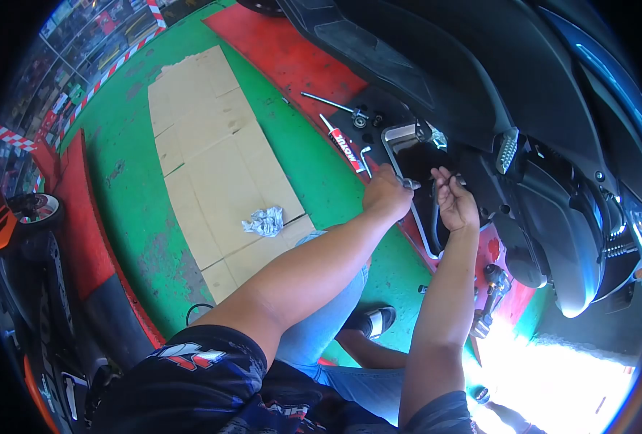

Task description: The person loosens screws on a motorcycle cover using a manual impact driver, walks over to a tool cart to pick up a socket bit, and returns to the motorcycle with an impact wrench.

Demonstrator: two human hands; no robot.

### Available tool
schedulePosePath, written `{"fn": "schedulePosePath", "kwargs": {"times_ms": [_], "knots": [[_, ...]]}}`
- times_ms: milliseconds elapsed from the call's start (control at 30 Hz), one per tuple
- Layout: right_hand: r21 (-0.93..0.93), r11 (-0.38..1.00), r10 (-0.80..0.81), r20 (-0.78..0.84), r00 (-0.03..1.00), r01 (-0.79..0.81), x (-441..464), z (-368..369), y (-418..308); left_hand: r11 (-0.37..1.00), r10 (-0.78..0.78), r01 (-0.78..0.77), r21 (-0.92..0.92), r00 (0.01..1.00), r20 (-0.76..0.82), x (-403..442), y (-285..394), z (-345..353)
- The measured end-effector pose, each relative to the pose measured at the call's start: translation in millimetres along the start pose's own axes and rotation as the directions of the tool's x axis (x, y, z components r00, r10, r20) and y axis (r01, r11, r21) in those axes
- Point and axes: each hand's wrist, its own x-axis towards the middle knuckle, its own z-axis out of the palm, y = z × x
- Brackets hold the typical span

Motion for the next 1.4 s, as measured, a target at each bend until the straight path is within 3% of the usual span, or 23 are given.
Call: {"fn": "schedulePosePath", "kwargs": {"times_ms": [67, 200, 300, 367, 467, 667, 900, 967, 1100, 1200, 1267, 1400], "knots": [[-0.032, 0.999, -0.010, -0.104, 0.994, 0.007, 6.4, -8.8, -0.2, 1.000, -0.010, 0.010, -0.004, 1.000, 0.004, 0.2, 0.6, 0.5], [-0.128, 0.991, 0.011, -0.088, 0.996, -0.022, 29.7, -39.5, -2.6, 1.000, 0.008, -0.008, -0.001, 1.000, -0.015, -0.1, -0.5, 0.2], [-0.098, 0.995, 0.020, -0.064, 0.998, -0.027, 28.9, -35.2, -0.3, 1.000, 0.010, -0.010, -0.004, 1.000, -0.017, -0.3, -0.3, 0.6], [0.019, 0.999, 0.026, -0.008, 1.000, -0.026, 17.3, -22.5, 0.2, 1.000, 0.001, -0.001, -0.011, 1.000, -0.012, -0.1, -1.8, 0.6], [-0.035, 0.999, 0.004, -0.018, 1.000, -0.005, -0.4, -1.0, 0.6, 1.000, 0.010, -0.010, -0.012, 1.000, -0.008, 1.0, -2.2, 2.5], [-0.074, 0.996, 0.046, -0.060, 0.997, -0.050, 26.5, -36.4, -0.3, 1.000, -0.003, 0.003, 0.000, 1.000, 0.006, 0.8, -1.1, 0.9], [-0.002, 0.999, 0.034, 0.013, 0.999, -0.034, 2.1, -5.7, 0.5, 1.000, -0.002, 0.002, 0.007, 1.000, -0.019, 0.8, 0.3, -1.4], [-0.024, 1.000, -0.013, -0.065, 0.998, 0.012, -1.2, 0.9, 2.2, 1.000, -0.003, 0.004, 0.007, 1.000, -0.015, 1.2, -0.1, 0.6], [-0.047, 0.998, 0.028, -0.042, 0.999, -0.030, 27.9, -35.6, 2.5, 1.000, 0.005, -0.004, 0.014, 1.000, -0.027, 2.7, -1.0, 0.8], [-0.025, 0.998, 0.056, -0.050, 0.997, -0.057, 32.6, -43.7, 3.7, 1.000, -0.005, 0.005, 0.010, 1.000, -0.012, 1.9, -1.2, 0.2], [0.081, 0.995, 0.054, 0.122, 0.991, -0.064, 29.2, -43.3, 6.1, 1.000, -0.005, 0.005, 0.009, 1.000, -0.011, 3.0, -0.8, -1.4], [0.120, 0.991, 0.045, 0.059, 0.997, -0.051, 6.8, -14.5, 4.0, 1.000, -0.002, 0.002, 0.019, 1.000, -0.011, 3.6, -1.6, 1.8]]}}
